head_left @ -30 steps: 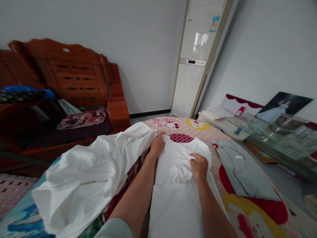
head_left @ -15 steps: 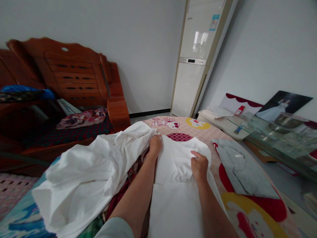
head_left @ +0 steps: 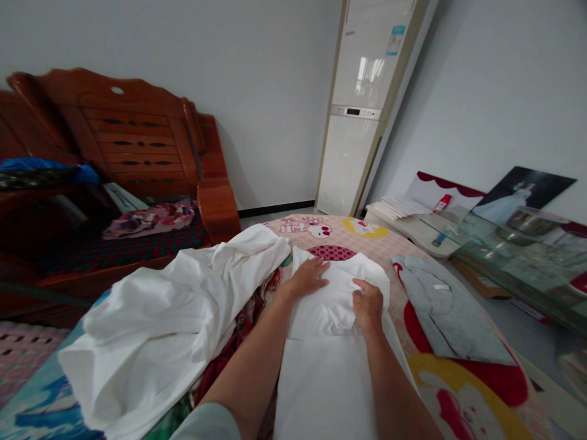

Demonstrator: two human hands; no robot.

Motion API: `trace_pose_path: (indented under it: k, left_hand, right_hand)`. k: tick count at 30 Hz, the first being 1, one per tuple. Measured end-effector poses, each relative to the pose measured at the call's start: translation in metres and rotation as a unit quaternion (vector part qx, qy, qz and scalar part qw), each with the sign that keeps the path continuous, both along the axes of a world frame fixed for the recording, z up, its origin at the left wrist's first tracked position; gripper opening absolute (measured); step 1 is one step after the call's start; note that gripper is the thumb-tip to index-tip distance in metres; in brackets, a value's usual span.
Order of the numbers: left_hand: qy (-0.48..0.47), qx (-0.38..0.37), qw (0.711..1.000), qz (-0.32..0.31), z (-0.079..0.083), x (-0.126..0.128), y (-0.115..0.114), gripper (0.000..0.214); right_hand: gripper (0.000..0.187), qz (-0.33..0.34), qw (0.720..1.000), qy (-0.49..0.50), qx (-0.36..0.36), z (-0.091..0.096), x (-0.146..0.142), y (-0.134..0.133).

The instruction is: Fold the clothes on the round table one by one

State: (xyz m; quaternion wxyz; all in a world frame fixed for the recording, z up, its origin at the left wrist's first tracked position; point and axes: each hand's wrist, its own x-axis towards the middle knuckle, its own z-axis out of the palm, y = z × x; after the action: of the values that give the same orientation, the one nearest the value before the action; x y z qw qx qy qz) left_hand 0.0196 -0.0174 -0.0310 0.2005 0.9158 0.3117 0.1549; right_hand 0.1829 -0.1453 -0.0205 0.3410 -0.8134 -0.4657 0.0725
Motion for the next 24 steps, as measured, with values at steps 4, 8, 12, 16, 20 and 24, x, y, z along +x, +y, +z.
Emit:
trace_pose_path:
  k: [4, 8, 12, 16, 20, 24]
  left_hand:
    - [0.013, -0.030, 0.999, 0.012, 0.007, -0.002, -0.006, 0.061]
    - [-0.019, -0.047, 0.999, -0.001, 0.032, -0.010, -0.008, 0.054]
    - [0.033, -0.050, 0.998, 0.001, 0.056, -0.002, -0.032, 0.033]
    - [0.032, -0.034, 0.999, 0.020, 0.055, 0.026, -0.081, 0.020]
    - [0.013, -0.012, 0.996, 0.088, 0.029, 0.049, -0.118, 0.051]
    - [-0.020, -0.026, 0.996, 0.085, 0.012, 0.047, -0.117, 0.040]
  right_hand:
    - [0.049, 0.019, 1.000, 0.013, 0.014, 0.002, 0.007, 0.000]
    - [0.047, 0.033, 0.998, 0.044, 0.041, 0.009, 0.019, -0.002]
    - [0.044, 0.018, 0.983, 0.180, 0.036, 0.015, 0.030, -0.007]
    - [0.038, 0.004, 0.958, 0.270, 0.097, 0.014, 0.037, -0.017]
    - [0.037, -0.028, 0.955, 0.265, 0.127, 0.011, 0.042, -0.026]
    - [0.037, -0.034, 0.955, 0.257, 0.145, 0.008, 0.047, -0.029]
